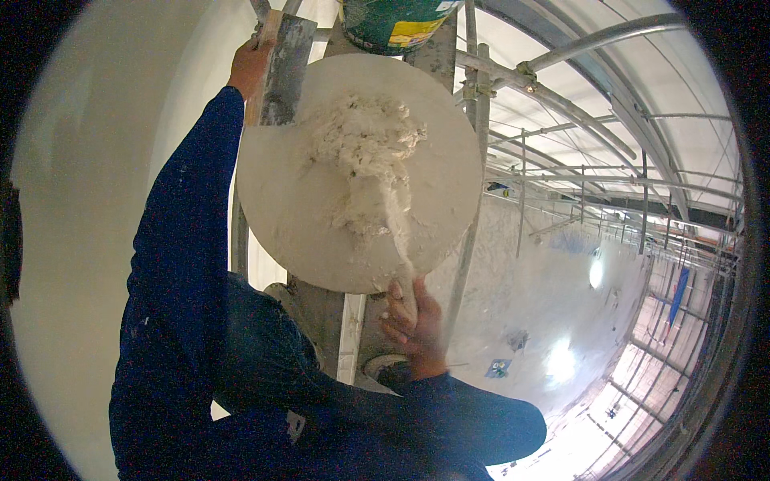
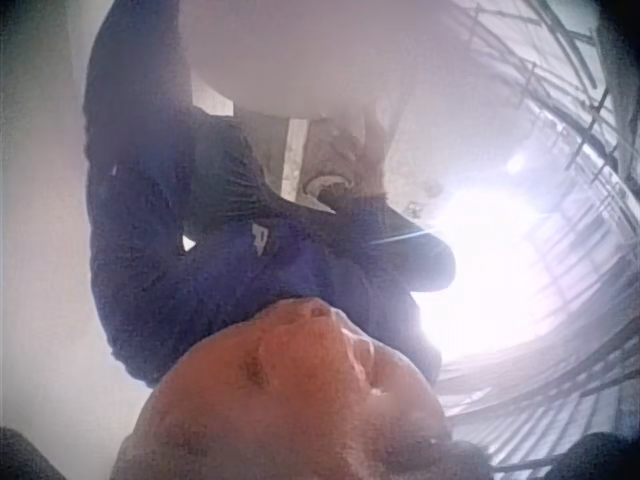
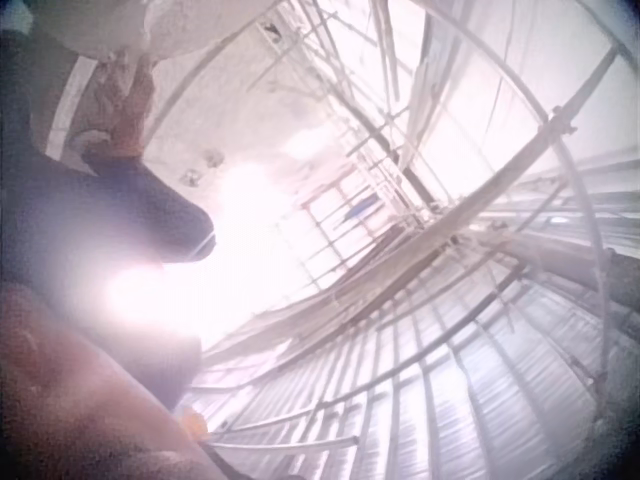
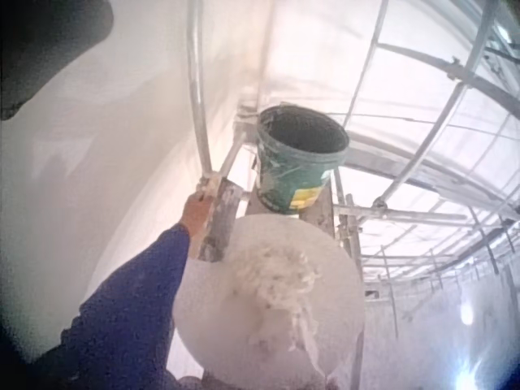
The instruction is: The person mixes a white paste-like substance on a circular board using a trowel and a smaller spatula. They repeatedly scrape the material from the edges toward the center, fold it, and smooth the surface to achieve a consistent texture.
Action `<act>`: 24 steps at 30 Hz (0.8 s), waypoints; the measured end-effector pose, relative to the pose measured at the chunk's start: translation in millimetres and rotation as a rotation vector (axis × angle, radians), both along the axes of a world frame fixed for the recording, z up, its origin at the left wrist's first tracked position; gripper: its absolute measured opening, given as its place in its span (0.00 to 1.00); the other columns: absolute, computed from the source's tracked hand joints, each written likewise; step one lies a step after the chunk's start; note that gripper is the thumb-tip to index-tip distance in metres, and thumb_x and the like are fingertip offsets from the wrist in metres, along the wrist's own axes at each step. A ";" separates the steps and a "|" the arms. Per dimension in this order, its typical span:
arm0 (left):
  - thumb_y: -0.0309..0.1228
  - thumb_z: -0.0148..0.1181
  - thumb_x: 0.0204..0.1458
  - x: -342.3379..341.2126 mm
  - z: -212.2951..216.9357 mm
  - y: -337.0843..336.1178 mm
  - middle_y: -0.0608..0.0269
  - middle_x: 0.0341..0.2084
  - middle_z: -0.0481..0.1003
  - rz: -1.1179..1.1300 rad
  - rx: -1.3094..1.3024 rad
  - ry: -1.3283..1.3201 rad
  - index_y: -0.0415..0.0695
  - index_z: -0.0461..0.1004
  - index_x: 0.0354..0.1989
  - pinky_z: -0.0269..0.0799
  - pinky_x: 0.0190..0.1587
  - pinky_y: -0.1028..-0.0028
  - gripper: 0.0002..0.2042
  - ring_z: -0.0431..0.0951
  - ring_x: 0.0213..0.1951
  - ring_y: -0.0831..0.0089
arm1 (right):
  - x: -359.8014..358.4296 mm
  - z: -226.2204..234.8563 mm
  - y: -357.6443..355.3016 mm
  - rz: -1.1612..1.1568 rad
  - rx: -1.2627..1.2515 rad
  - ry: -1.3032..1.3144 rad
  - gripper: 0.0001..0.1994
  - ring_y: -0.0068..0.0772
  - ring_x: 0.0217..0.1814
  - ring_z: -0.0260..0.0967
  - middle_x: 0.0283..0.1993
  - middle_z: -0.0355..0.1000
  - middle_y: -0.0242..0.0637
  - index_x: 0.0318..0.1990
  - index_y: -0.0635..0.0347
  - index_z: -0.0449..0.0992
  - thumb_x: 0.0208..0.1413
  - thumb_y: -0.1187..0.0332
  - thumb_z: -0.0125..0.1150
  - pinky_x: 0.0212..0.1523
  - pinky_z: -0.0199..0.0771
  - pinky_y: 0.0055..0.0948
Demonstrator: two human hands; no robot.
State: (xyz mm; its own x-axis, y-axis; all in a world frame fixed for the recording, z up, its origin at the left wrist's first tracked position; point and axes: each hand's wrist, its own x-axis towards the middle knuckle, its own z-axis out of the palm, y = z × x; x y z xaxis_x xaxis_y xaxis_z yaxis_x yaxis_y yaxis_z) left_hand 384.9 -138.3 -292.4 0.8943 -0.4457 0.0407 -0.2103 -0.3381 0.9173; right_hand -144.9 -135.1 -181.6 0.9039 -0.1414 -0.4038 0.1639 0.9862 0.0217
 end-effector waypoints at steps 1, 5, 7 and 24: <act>0.46 0.55 0.55 1.9 2.9 3.6 0.51 0.28 0.77 -0.006 0.025 -0.029 0.36 0.76 0.40 0.69 0.37 0.62 0.21 0.77 0.32 0.59 | -0.8 8.6 -11.3 0.071 -0.311 0.341 0.21 0.21 0.10 0.53 0.18 0.61 0.29 0.40 0.61 0.66 0.67 0.50 0.36 0.12 0.62 0.24; 0.46 0.55 0.55 5.5 23.5 7.1 0.52 0.27 0.77 -0.109 0.063 -0.141 0.35 0.76 0.40 0.69 0.35 0.63 0.22 0.77 0.30 0.62 | 6.3 -17.1 -121.4 0.465 -1.414 0.484 0.23 0.24 0.22 0.65 0.26 0.69 0.33 0.48 0.61 0.72 0.62 0.48 0.48 0.22 0.70 0.25; 0.47 0.55 0.55 4.0 42.6 6.3 0.51 0.28 0.77 -0.173 0.077 -0.212 0.35 0.76 0.41 0.70 0.36 0.63 0.23 0.77 0.30 0.63 | 24.8 -26.3 -177.0 0.568 -1.496 0.520 0.23 0.24 0.27 0.68 0.31 0.71 0.32 0.48 0.61 0.74 0.60 0.49 0.54 0.25 0.72 0.24; 0.53 0.51 0.57 -168.6 241.4 237.2 0.54 0.33 0.74 -0.095 0.547 0.034 0.34 0.71 0.44 0.70 0.41 0.69 0.28 0.74 0.34 0.68 | 98.9 -136.6 -390.7 1.170 -1.738 0.621 0.13 0.22 0.15 0.57 0.17 0.64 0.28 0.34 0.62 0.77 0.44 0.63 0.70 0.16 0.57 0.24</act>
State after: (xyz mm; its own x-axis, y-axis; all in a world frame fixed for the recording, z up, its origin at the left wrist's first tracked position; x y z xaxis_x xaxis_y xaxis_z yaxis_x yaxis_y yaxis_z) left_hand 216.2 99.0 -51.0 0.8459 -0.4726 -0.2473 -0.2365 -0.7479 0.6203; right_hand -46.0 -525.8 -318.3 0.6700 -0.2221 -0.7083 -0.7233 -0.4099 -0.5557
